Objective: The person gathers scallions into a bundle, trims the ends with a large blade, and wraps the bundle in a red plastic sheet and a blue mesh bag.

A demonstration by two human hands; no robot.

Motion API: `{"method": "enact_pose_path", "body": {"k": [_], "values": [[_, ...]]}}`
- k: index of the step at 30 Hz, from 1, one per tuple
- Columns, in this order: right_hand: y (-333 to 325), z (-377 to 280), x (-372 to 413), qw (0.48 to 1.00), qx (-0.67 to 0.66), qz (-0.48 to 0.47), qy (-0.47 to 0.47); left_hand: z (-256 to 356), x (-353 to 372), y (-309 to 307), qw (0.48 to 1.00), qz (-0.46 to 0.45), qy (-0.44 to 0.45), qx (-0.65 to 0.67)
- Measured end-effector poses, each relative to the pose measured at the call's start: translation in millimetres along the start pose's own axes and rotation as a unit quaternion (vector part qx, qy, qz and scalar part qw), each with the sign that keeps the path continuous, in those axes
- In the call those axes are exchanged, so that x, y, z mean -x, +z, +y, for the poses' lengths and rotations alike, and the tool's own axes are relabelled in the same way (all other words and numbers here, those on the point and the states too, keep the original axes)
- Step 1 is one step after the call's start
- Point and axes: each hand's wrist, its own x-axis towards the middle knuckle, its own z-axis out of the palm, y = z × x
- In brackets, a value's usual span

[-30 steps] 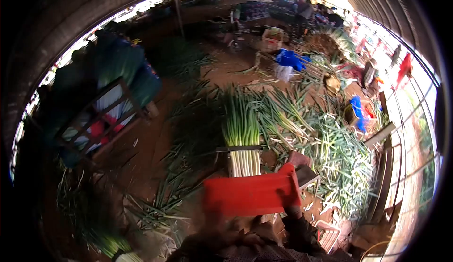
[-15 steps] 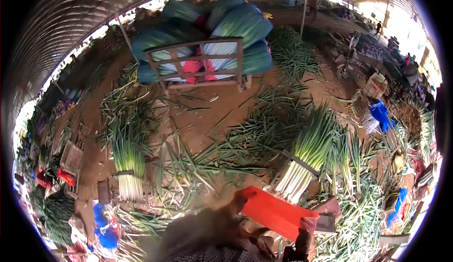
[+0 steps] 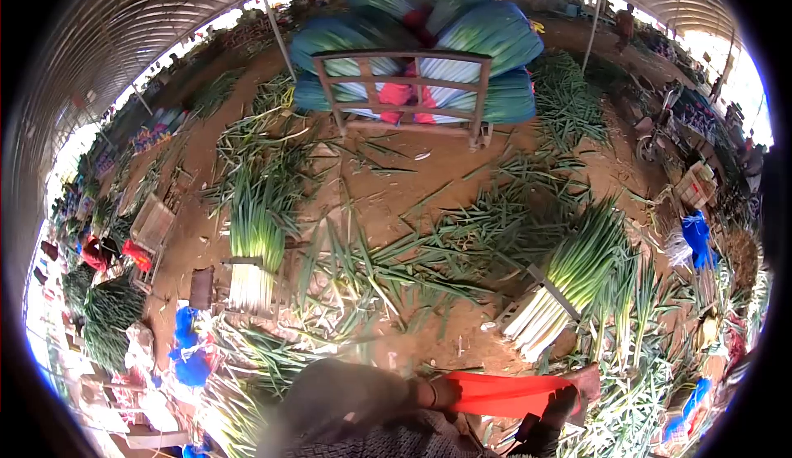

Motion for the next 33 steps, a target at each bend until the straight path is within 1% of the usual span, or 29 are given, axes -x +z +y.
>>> {"method": "enact_pose_path", "body": {"k": [1, 2, 3, 5, 6, 7, 8, 9, 11, 12, 13, 14, 16, 18, 19, 20, 22, 23, 24, 26, 28, 29, 30, 31, 32, 33], "values": [[11, -7, 9, 0.998, 0.037, 0.038, -0.022, 3, 1, 1, 0.999, -0.018, 0.024, -0.021], [1, 0, -3, 0.983, 0.15, -0.013, -0.102, -4, 2, -1, 0.999, -0.03, 0.028, -0.021], [-6, 9, -15, 0.946, 0.26, -0.064, -0.179, -13, 4, -3, 0.999, -0.043, 0.023, -0.01], [18, -1, 17, 0.956, 0.123, -0.196, -0.179, -44, 7, -8, 0.997, -0.069, -0.019, 0.03], [18, 8, 26, 0.919, 0.241, -0.187, -0.249, -58, 8, -13, 0.994, -0.085, -0.047, 0.05], [15, 17, 31, 0.863, 0.355, -0.175, -0.313, -74, 8, -19, 0.99, -0.101, -0.074, 0.066], [11, 27, 37, 0.79, 0.46, -0.16, -0.372, -87, 7, -26, 0.984, -0.119, -0.102, 0.083], [38, 3, 78, 0.739, 0.535, -0.179, -0.368, -102, 6, -35, 0.978, -0.135, -0.127, 0.093], [18, 32, 87, 0.782, 0.498, -0.265, -0.263, -128, 2, -53, 0.967, -0.162, -0.168, 0.105], [9, 39, 96, 0.566, 0.698, -0.255, -0.357, -139, -1, -63, 0.962, -0.171, -0.185, 0.107], [2, 51, 105, 0.601, 0.686, -0.305, -0.273, -150, -4, -73, 0.959, -0.176, -0.194, 0.107], [1, 63, 114, 0.629, 0.667, -0.352, -0.187, -157, -8, -84, 0.963, -0.17, -0.185, 0.096], [54, 34, 162, 0.596, 0.682, -0.406, -0.122, -168, -16, -97, 0.971, -0.159, -0.166, 0.071], [54, 46, 166, 0.555, 0.682, -0.433, -0.197, -163, -16, -115, 0.966, -0.149, -0.203, 0.055], [68, 31, 173, 0.545, 0.701, -0.426, -0.172, -160, -15, -120, 0.963, -0.144, -0.222, 0.045], [76, 23, 176, 0.534, 0.72, -0.419, -0.149, -160, -14, -117, 0.967, -0.127, -0.217, 0.033], [59, 19, 157, 0.587, 0.667, -0.404, -0.216, -154, -16, -105, 0.974, -0.087, -0.207, 0.008], [47, 19, 147, 0.624, 0.644, -0.369, -0.243, -150, -17, -95, 0.977, -0.068, -0.202, -0.003], [30, 23, 133, 0.659, 0.619, -0.333, -0.268, -143, -17, -83, 0.982, -0.068, -0.177, 0.006], [-11, 35, 89, 0.684, 0.609, -0.233, -0.326, -121, -18, -60, 0.989, -0.065, -0.128, 0.027], [-50, 40, 43, 0.752, 0.595, -0.15, -0.241, -81, -29, -45, 0.997, -0.029, -0.056, 0.042], [-53, 36, 30, 0.752, 0.61, -0.099, -0.23, -50, -40, -39, 0.999, -0.005, -0.011, 0.05], [-55, 33, 17, 0.749, 0.624, -0.05, -0.218, -27, -49, -33, 0.998, 0.017, 0.026, 0.049], [-69, 41, -8, 0.644, 0.717, -0.057, -0.26, -8, -56, -30, 0.997, 0.032, 0.054, 0.049], [-83, 48, -31, 0.525, 0.795, -0.063, -0.297, 7, -63, -24, 0.994, 0.048, 0.081, 0.047], [-86, 45, -38, 0.544, 0.798, -0.043, -0.255, 16, -68, -21, 0.992, 0.06, 0.098, 0.046]]}}
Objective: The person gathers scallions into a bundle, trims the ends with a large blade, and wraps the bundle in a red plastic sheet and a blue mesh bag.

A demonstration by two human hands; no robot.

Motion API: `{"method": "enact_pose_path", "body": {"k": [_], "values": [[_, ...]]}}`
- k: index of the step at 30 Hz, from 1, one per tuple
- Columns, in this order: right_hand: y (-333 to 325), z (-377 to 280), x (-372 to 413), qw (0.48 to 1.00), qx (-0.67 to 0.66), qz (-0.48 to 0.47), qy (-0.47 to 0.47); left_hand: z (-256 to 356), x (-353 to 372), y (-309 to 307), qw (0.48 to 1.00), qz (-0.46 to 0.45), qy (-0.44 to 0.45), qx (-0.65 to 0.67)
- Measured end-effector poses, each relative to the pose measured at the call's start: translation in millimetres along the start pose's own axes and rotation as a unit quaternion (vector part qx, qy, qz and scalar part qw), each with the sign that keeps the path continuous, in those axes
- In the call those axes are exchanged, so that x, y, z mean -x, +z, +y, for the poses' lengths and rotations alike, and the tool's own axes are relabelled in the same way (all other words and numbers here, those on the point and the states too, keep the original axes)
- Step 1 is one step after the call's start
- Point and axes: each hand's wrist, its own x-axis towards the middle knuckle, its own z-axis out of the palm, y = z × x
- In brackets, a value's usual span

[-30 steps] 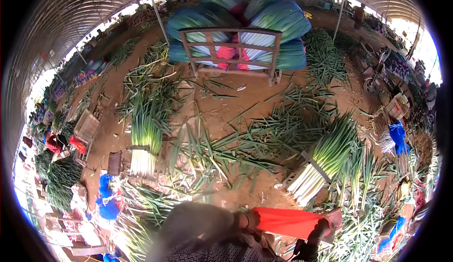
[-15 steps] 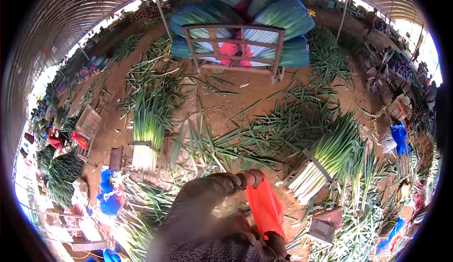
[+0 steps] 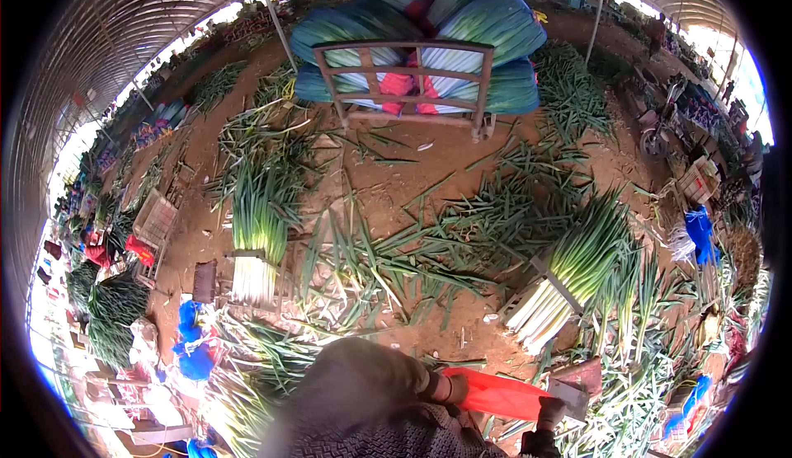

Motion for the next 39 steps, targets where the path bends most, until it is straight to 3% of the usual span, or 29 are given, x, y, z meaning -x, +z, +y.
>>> {"method": "enact_pose_path", "body": {"k": [3, 4, 9, 11, 12, 15, 18, 22, 25, 27, 28, 30, 32, 36, 37, 39], "values": [[-20, -5, 2, 0.985, -0.071, 0.021, 0.153, 0, -3, 3, 0.999, 0.032, 0.02, -0.004], [-45, -17, 6, 0.99, -0.062, -0.013, 0.124, -5, -6, 1, 0.999, 0.041, 0.018, -0.004], [-47, -33, 42, 0.986, -0.156, 0.038, 0.047, -55, -7, -23, 0.994, 0.108, -0.026, -0.025], [-51, -54, 65, 0.972, -0.215, 0.087, -0.032, -93, 17, -23, 0.987, 0.141, -0.067, -0.038], [-54, -64, 73, 0.972, -0.216, 0.055, -0.073, -111, 28, -24, 0.986, 0.139, -0.088, -0.04], [-85, -104, 96, 0.944, -0.301, -0.06, -0.12, -133, 35, -36, 0.992, 0.048, -0.113, -0.035], [-124, -134, 107, 0.928, -0.285, -0.114, -0.211, -171, 26, -80, 0.984, -0.042, -0.171, -0.029], [-121, -125, 106, 0.918, -0.309, -0.099, -0.23, -174, -16, -91, 0.96, -0.089, -0.265, 0.006], [-107, -90, 101, 0.917, -0.364, -0.077, -0.145, -184, -51, -56, 0.967, -0.086, -0.234, -0.062], [-75, -50, 93, 0.909, -0.406, -0.013, -0.089, -143, -71, -56, 0.949, -0.18, -0.123, -0.227], [-61, -28, 88, 0.929, -0.364, -0.022, -0.058, -121, -78, -58, 0.921, -0.227, -0.065, -0.31], [-33, 17, 83, 0.953, -0.304, -0.017, -0.007, -89, -97, -51, 0.948, -0.248, -0.03, -0.196], [-3, 55, 85, 0.962, -0.271, 0.008, 0.028, -47, -104, -60, 0.968, -0.198, 0.097, -0.117], [-9, 99, 82, 0.937, -0.293, -0.006, 0.191, -9, -136, -10, 0.958, -0.184, 0.187, -0.119], [-2, 107, 77, 0.935, -0.294, 0.009, 0.195, -4, -144, -8, 0.955, -0.159, 0.221, -0.116], [13, 123, 72, 0.933, -0.293, 0.037, 0.204, 9, -160, -21, 0.95, -0.2, 0.214, -0.108]]}}
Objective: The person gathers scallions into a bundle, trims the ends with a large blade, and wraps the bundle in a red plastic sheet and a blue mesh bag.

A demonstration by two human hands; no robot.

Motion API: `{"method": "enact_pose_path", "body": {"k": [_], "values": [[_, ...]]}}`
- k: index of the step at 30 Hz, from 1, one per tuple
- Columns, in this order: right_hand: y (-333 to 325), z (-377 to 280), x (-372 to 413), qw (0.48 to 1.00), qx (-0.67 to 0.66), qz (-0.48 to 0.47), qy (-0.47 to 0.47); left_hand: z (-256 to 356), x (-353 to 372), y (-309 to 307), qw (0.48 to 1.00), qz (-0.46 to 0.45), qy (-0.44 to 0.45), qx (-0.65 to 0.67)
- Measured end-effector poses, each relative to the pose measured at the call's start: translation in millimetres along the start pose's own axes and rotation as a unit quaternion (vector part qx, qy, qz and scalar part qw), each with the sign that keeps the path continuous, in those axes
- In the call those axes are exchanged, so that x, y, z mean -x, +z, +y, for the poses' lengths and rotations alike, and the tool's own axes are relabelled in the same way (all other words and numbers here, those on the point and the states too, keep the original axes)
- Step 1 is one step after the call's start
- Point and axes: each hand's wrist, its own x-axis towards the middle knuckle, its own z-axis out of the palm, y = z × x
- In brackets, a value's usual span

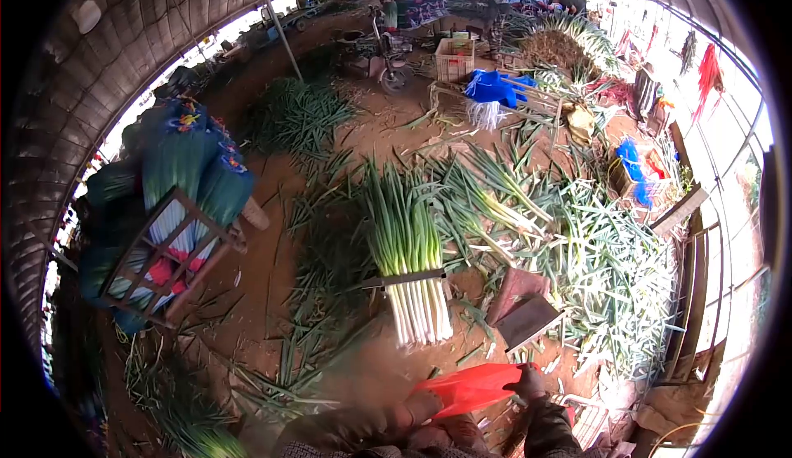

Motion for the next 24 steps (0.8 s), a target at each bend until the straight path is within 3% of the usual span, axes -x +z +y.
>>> {"method": "enact_pose_path", "body": {"k": [1, 3, 5, 7, 10, 14, 16, 19, 22, 23, 24], "values": [[7, 7, -7, 1.0, 0.006, 0.001, -0.003, 0, -4, -16, 1.0, -0.018, -0.001, 0.009], [16, 7, -20, 0.999, 0.019, -0.029, -0.006, -16, -7, 14, 0.984, 0.082, -0.063, 0.141], [25, 2, -30, 0.998, 0.032, -0.058, -0.008, -37, -2, 52, 0.968, 0.139, -0.094, 0.184], [31, -9, -42, 0.996, 0.061, -0.072, -0.011, -61, 7, 71, 0.974, 0.158, -0.087, 0.133], [3, -56, -47, 0.986, 0.116, -0.102, -0.067, -93, 21, 52, 0.971, 0.041, -0.202, 0.119], [11, -60, -33, 0.955, -0.002, -0.218, -0.2, -129, 20, -26, 0.945, -0.051, -0.304, 0.109], [12, -73, -13, 0.939, -0.031, -0.187, -0.286, -146, 16, -56, 0.939, -0.07, -0.323, 0.095], [9, -96, 6, 0.933, -0.079, -0.199, -0.289, -192, -10, -53, 0.962, -0.083, -0.251, 0.069], [16, -104, 40, 0.95, -0.108, -0.191, -0.222, -196, -35, -75, 0.952, -0.092, -0.269, 0.118], [14, -108, 47, 0.957, -0.11, -0.186, -0.195, -215, -46, -49, 0.967, -0.077, -0.225, 0.094], [12, -113, 52, 0.962, -0.113, -0.184, -0.17, -240, -53, -14, 0.973, -0.012, -0.153, 0.174]]}}
